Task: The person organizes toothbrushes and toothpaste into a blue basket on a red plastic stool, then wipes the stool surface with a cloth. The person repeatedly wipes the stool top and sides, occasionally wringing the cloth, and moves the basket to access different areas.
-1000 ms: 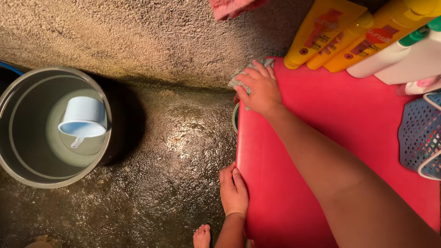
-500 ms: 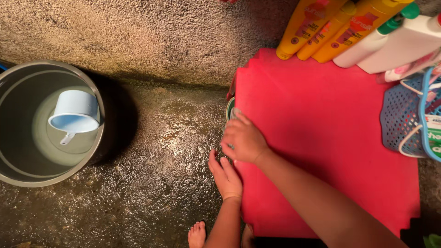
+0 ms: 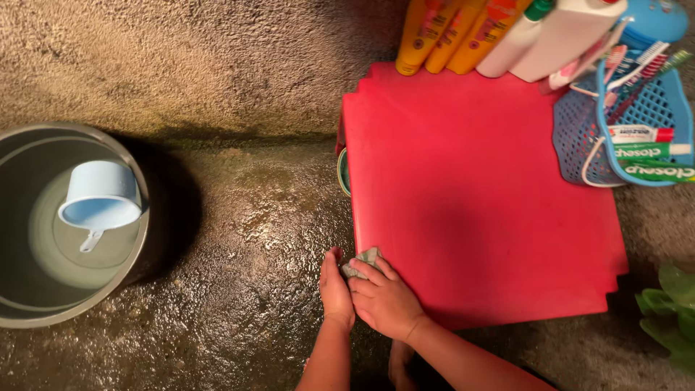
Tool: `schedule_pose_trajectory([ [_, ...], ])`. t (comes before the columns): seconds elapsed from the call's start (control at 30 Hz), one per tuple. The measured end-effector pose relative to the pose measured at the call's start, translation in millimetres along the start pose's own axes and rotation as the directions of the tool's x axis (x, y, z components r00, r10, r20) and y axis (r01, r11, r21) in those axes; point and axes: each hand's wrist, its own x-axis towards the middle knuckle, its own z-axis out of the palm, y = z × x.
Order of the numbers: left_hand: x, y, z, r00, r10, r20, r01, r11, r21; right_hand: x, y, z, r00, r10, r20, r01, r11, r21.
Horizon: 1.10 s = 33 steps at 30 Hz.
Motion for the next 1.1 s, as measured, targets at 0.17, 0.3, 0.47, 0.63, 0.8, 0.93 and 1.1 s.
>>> schedule_pose_trajectory([
  [0.17,-3.4,-8.1,1.1,0.994,0.112,-0.014,-0.107,0.975,0.193,-26.1,-9.5,10.2,0.998,0.019,-0.052,-0.023,0.997,-0.07],
  [0.3,-15.0,-11.3,5.9,0.952,0.307,-0.018,-0.269,0.859,0.436,-52.8,-14.8,18.9,0.998,0.049,-0.025,-0.05,0.996,-0.068],
  [0.47,-39.4,-3.7,27.5,0.812,0.58,0.064,-0.46,0.57,0.681,-121.2,-15.3,20.9,0.985,0.107,-0.134,-0.123,0.986,-0.112],
  [0.63,-62.4,-10.4,59.8,0.641,0.723,0.257,-0.588,0.249,0.77,-186.6,7.4,15.6,0.836,0.475,-0.274,-0.53,0.829,-0.181],
  [0.8,-72.8,-36.5,87.0,0.603,0.603,0.522,-0.682,0.049,0.73,-221.6,47.5,4.1,0.539,0.693,-0.479,-0.779,0.626,0.03],
  [0.93,-69.4,-47.7,97.9,0.56,0.557,0.613,-0.685,-0.105,0.721,-236.9,103.7,-15.6,0.33,0.793,-0.512,-0.908,0.415,0.059],
  [1.1,-70.0,-53.2,101.9,0.534,0.549,0.643,-0.682,-0.171,0.711,-250.1,184.1,-45.9,0.047,0.88,-0.473,-0.975,0.144,0.171],
])
